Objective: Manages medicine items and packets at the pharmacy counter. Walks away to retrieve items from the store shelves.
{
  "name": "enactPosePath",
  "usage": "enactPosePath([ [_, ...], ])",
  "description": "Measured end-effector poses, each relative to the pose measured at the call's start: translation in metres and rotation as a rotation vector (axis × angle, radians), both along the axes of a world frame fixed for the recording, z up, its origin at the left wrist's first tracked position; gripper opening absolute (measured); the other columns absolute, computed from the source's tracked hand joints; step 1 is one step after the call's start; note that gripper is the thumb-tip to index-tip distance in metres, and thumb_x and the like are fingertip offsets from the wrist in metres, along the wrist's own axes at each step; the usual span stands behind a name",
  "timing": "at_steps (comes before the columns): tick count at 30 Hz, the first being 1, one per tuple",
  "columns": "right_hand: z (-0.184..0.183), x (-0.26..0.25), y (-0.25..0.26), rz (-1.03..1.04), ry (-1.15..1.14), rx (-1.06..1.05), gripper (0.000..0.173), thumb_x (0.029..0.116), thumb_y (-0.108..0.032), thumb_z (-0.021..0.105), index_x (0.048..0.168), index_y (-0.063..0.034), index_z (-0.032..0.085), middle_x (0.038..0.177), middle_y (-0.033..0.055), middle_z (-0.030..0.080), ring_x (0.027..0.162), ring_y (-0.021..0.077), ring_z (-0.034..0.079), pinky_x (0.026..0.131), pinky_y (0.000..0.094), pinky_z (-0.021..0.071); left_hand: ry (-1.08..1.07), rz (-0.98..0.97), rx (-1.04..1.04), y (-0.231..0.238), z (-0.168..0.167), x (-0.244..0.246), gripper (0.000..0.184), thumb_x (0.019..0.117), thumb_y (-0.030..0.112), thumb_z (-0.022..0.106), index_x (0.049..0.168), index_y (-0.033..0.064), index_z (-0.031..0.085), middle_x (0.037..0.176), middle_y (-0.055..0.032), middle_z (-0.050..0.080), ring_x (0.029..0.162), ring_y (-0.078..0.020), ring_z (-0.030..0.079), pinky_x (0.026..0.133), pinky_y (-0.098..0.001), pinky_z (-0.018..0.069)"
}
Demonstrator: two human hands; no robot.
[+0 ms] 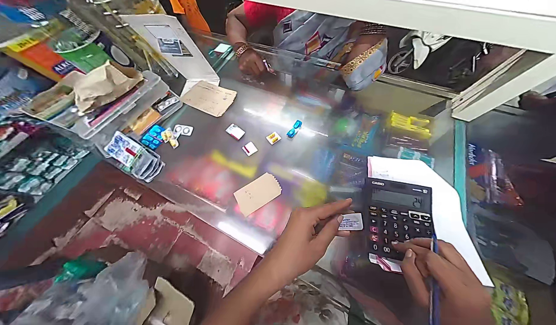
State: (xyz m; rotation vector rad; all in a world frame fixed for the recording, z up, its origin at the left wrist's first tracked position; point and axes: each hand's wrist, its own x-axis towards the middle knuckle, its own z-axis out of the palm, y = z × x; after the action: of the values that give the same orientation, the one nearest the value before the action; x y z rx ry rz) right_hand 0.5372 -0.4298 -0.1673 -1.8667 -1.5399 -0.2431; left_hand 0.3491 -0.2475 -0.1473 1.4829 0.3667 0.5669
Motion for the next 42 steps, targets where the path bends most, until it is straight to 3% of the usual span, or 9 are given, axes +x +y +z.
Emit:
enactPosePath([
  [9,-0.006,0.005,-0.006,-0.179,-0.075,0.047,0.021,0.095,-0.014,0.054,0.074,-0.0098,0.057,0.08,0.0073,0.071,0.082,0.0174,0.064,0.075,0.0258,0.0465,-0.008,-0.022,0.034,0.015,-0.015,-0.008,0.032,0.1028,0.001,0.052,0.132,-0.009,0.061,0.122,-0.0113,0.073,0.098,-0.0119,0.075,0.085,-0.0271,0.0639],
  [17,-0.004,-0.001,0.0,-0.167,-0.118,0.089,0.02,0.0963,-0.011,0.053,0.077,-0.0089,0.056,0.085,0.0079,0.074,0.085,0.0181,0.064,0.076,0.0252,0.046,-0.015,-0.097,0.038,0.016,-0.012,-0.004,0.032,0.1027,0.0,0.051,0.132,-0.0096,0.06,0.121,-0.0122,0.073,0.099,-0.0122,0.075,0.086,-0.0278,0.0638],
  [22,-0.007,-0.003,-0.001,-0.118,-0.185,-0.05,0.02,0.0973,-0.015,0.052,0.081,-0.011,0.064,0.084,0.0056,0.073,0.09,0.0218,0.065,0.079,0.0302,0.0473,-0.013,-0.097,0.038,0.017,-0.015,-0.004,0.032,0.1026,-0.001,0.051,0.132,-0.0091,0.06,0.121,-0.0122,0.073,0.099,-0.0132,0.076,0.086,-0.0284,0.064],
  [25,-0.001,-0.005,-0.008,-0.123,-0.124,0.028,0.018,0.0979,-0.015,0.052,0.081,-0.0122,0.057,0.085,0.0036,0.074,0.093,0.0169,0.064,0.083,0.0243,0.0452,-0.014,-0.101,0.025,0.017,-0.014,-0.001,0.033,0.1023,-0.001,0.051,0.133,-0.0094,0.06,0.121,-0.0121,0.073,0.099,-0.0134,0.076,0.087,-0.0287,0.0639],
  [27,-0.004,-0.008,-0.015,-0.117,-0.121,0.054,0.018,0.0979,-0.016,0.052,0.08,-0.0128,0.054,0.081,0.003,0.071,0.088,0.0154,0.062,0.079,0.0242,0.0432,-0.013,-0.112,0.013,0.017,-0.013,0.0,0.033,0.1025,-0.001,0.051,0.133,-0.0091,0.06,0.121,-0.0122,0.073,0.099,-0.0133,0.076,0.086,-0.0288,0.0639],
  [35,0.0,-0.006,-0.003,-0.078,-0.151,0.012,0.019,0.0991,-0.014,0.051,0.083,-0.0116,0.059,0.089,0.0043,0.075,0.096,0.0196,0.063,0.084,0.0295,0.0422,-0.02,-0.142,0.011,0.017,-0.011,0.005,0.033,0.102,-0.002,0.05,0.133,-0.0097,0.06,0.124,-0.0132,0.072,0.101,-0.0126,0.075,0.088,-0.0285,0.0632],
  [37,0.002,-0.004,0.009,-0.078,-0.168,-0.023,0.017,0.0988,-0.014,0.051,0.088,-0.0112,0.064,0.092,0.004,0.076,0.1,0.0218,0.064,0.086,0.0313,0.043,-0.022,-0.146,0.012,0.016,-0.011,0.005,0.033,0.1023,-0.002,0.05,0.133,-0.0097,0.059,0.125,-0.0132,0.072,0.102,-0.0127,0.075,0.088,-0.0287,0.0632],
  [39,0.0,-0.003,0.016,-0.078,-0.196,-0.092,0.021,0.0972,-0.015,0.052,0.096,-0.0106,0.073,0.089,0.0038,0.076,0.098,0.0247,0.066,0.083,0.0344,0.0471,-0.019,-0.149,0.019,0.016,-0.012,0.004,0.033,0.1025,-0.002,0.05,0.133,-0.0096,0.059,0.124,-0.0127,0.072,0.101,-0.0124,0.075,0.088,-0.0287,0.0633],
  [42,0.001,-0.006,0.013,-0.059,-0.209,-0.091,0.021,0.0994,-0.015,0.05,0.095,-0.011,0.07,0.086,0.0045,0.074,0.093,0.0233,0.064,0.08,0.0331,0.0447,-0.024,-0.143,0.022,0.017,-0.012,0.003,0.033,0.1021,-0.002,0.05,0.133,-0.0095,0.06,0.124,-0.0123,0.072,0.101,-0.0125,0.075,0.088,-0.0287,0.0634],
])
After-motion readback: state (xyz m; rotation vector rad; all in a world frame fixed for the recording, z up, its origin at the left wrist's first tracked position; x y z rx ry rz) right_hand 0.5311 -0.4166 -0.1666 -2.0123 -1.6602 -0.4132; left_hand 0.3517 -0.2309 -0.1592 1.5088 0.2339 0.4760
